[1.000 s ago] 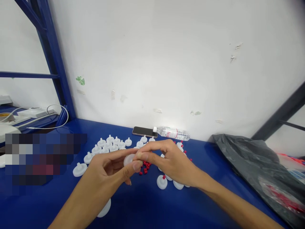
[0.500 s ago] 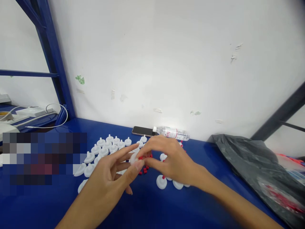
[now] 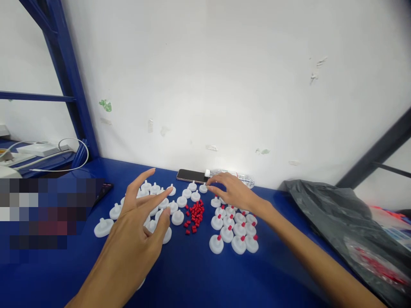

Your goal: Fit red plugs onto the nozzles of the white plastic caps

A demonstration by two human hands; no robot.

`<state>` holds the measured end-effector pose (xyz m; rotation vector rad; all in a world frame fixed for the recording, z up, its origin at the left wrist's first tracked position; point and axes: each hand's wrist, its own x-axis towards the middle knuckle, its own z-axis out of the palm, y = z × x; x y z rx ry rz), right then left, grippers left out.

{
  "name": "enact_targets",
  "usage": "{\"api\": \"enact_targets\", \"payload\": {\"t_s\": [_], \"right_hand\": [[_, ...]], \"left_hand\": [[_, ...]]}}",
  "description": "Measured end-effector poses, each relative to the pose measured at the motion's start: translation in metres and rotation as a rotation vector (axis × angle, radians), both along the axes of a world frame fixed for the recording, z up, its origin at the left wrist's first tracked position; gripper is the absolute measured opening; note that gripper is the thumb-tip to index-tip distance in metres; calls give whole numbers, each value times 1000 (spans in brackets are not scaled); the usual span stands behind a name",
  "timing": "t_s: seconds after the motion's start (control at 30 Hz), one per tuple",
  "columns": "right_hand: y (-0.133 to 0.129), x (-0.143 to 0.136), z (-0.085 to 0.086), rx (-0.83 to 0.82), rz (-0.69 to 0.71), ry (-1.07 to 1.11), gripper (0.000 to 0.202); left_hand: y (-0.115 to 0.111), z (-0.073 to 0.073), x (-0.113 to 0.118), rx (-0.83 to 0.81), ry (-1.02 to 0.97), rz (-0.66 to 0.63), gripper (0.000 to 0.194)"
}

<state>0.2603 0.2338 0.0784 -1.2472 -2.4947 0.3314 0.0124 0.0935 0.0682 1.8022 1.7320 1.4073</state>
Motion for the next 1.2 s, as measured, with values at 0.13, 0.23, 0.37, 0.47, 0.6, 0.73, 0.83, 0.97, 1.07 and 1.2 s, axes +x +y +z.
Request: {"api": "enact_targets", "payload": {"t_s": [0.13,0.23,0.37,0.47,0.6,0.73,0.83,0.97,1.07,1.2], "right_hand": [[-2,-6,-11,-8,95,-29,52],[0,-5,-19,-48,124,-37,59],[5,-1,-16,-48,121,6,63],[-2,-1,3,-33,119,59,62],[-40,-14,38,-74,205,158,49],[-83,-34,62,-113,526,253,39],[-92,-39,63,-35,564,255,38],[-68,-32,44,216,184,151,27],[-39,-26,20,302,75,-19,27],[-10,-21,-10,275,128,-141,20]], "left_hand": [[1,-1,2,20,4,26,41],[3,-5,0,63,56,50,40],[5,-10,-3,121,76,53,36],[4,-12,-2,171,59,28,32],[1,-10,3,83,29,-74,52],[0,-4,5,-102,-53,-106,66],[0,-2,3,-113,-46,-96,56],[0,-4,-1,-40,53,-20,50],[2,-8,-1,-6,106,-24,44],[5,-12,-1,5,123,-48,39]]}}
